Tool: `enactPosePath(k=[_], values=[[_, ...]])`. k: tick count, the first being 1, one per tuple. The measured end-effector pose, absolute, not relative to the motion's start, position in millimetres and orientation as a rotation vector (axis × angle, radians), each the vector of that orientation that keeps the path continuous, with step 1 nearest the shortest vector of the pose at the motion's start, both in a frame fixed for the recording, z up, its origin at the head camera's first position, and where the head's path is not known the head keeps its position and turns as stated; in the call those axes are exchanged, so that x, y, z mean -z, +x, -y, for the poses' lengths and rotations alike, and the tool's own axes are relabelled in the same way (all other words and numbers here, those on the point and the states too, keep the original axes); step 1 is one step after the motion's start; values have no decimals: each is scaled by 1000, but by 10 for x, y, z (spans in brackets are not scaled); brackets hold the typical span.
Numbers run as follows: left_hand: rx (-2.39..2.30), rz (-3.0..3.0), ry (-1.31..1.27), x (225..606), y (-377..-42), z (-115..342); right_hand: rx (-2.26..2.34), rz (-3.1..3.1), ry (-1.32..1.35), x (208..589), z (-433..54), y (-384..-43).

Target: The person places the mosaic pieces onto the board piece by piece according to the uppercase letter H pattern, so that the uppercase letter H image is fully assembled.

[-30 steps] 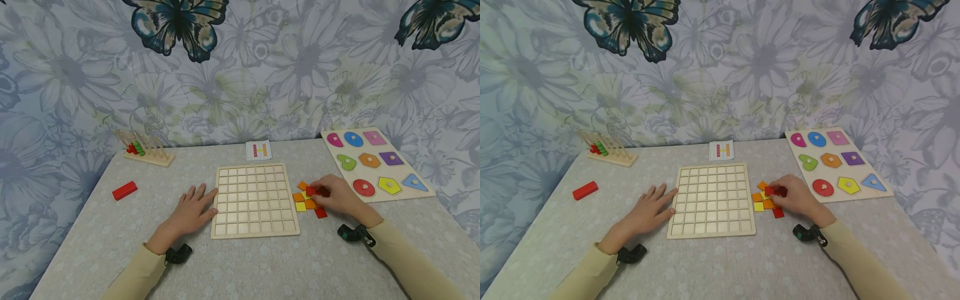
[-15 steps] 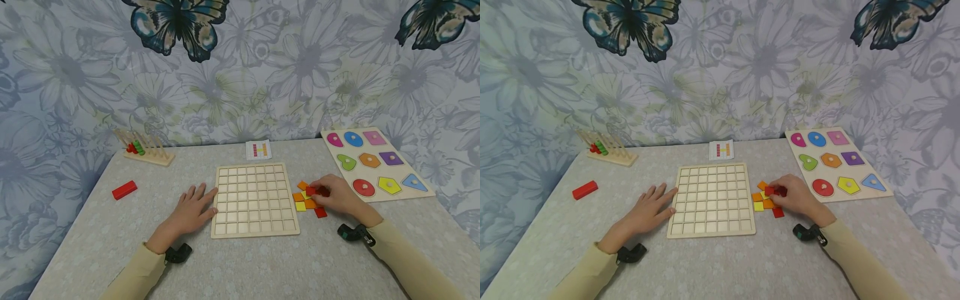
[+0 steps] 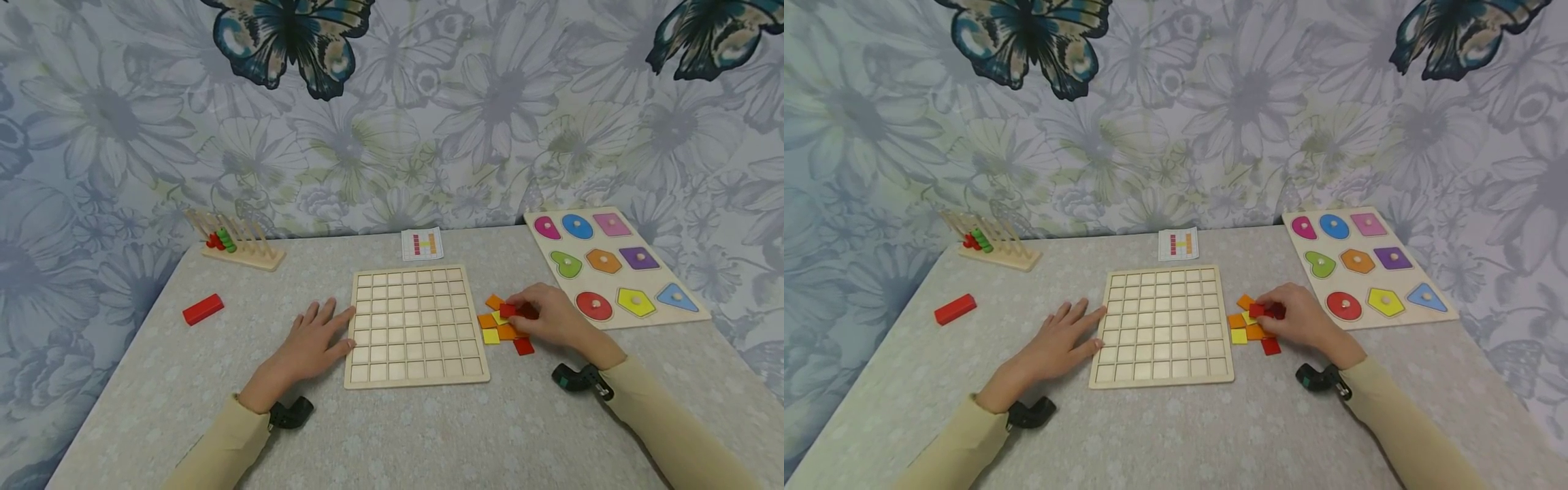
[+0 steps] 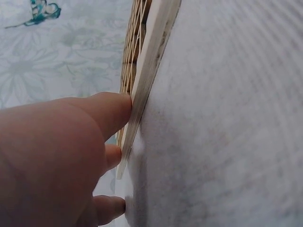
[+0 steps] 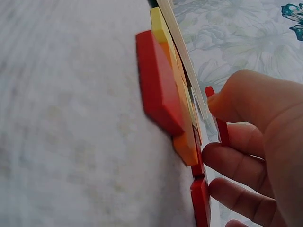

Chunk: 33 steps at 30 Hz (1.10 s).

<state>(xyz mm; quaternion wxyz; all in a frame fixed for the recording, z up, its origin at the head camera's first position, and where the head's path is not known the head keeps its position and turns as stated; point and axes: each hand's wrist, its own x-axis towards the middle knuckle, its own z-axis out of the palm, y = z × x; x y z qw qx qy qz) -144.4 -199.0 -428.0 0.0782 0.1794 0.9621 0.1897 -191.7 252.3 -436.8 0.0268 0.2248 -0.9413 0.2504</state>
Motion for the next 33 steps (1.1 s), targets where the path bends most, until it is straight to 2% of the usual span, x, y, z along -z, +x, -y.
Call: enactPosePath(k=[12, 22, 33], values=[[-542, -2862, 526, 4289, -1464, 2015, -765, 2894, 752, 4251, -2383, -2101], [-571, -2881, 578, 4289, -1455, 2021, -849, 2866, 859, 4150, -2096, -2394], [-577, -2878, 571, 4303, -1454, 2038, -928, 2867, 930, 4046, -1681, -2535]])
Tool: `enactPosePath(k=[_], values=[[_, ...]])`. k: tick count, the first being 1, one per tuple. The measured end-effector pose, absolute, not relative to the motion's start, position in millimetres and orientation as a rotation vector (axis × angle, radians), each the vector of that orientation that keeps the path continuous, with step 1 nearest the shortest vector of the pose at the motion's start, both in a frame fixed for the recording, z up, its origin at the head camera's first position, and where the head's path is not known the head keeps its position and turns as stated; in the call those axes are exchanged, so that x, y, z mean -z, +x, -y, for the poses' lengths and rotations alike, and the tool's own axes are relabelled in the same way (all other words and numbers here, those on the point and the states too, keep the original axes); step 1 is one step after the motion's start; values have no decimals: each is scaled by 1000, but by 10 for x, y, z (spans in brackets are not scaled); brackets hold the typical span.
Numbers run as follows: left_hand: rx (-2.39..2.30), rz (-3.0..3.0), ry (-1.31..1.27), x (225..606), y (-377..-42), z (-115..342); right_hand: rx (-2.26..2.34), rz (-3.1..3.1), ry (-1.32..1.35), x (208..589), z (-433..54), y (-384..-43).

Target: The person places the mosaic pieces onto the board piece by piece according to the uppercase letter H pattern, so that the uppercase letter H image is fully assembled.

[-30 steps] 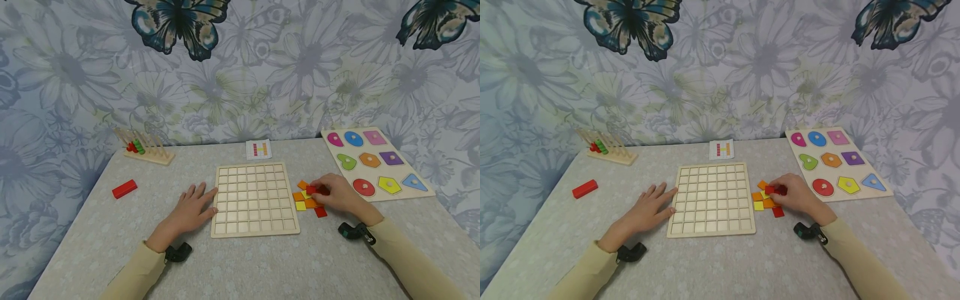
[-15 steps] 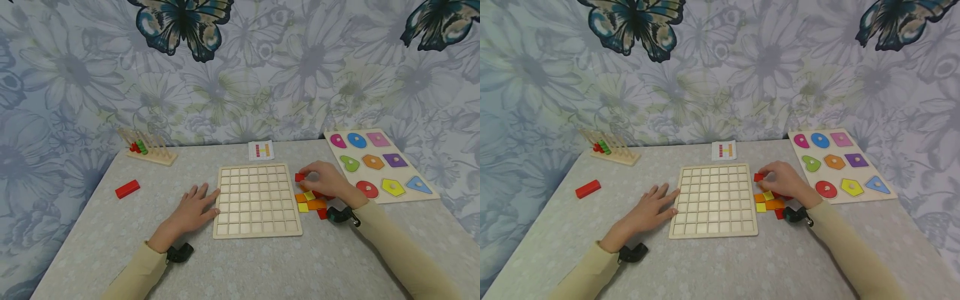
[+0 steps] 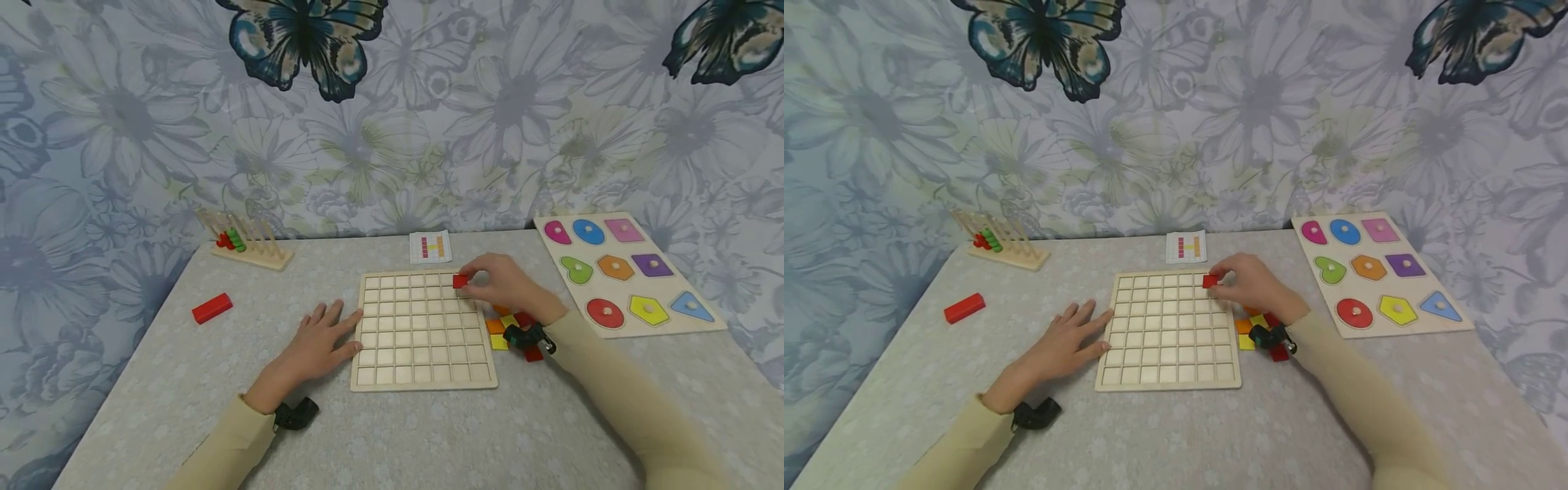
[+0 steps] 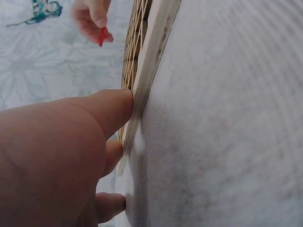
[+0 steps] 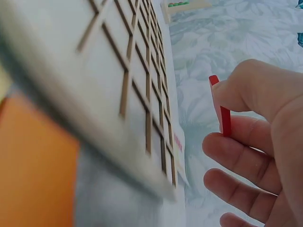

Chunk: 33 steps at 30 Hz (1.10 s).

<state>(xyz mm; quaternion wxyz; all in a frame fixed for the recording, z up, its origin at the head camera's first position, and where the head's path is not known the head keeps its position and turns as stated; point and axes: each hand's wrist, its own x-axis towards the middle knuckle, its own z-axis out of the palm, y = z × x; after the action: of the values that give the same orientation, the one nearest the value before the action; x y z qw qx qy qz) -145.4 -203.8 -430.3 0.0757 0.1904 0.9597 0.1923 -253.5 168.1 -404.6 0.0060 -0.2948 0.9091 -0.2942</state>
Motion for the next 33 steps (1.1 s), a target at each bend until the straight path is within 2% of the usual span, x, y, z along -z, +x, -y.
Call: enactPosePath(k=[14, 33], values=[[-570, -2872, 562, 4333, -1454, 2043, 934, -2767, -1085, 4096, -1229, -2662], [-553, -2856, 545, 4305, -1457, 2028, 989, -2659, -995, 4154, -918, -2689]])
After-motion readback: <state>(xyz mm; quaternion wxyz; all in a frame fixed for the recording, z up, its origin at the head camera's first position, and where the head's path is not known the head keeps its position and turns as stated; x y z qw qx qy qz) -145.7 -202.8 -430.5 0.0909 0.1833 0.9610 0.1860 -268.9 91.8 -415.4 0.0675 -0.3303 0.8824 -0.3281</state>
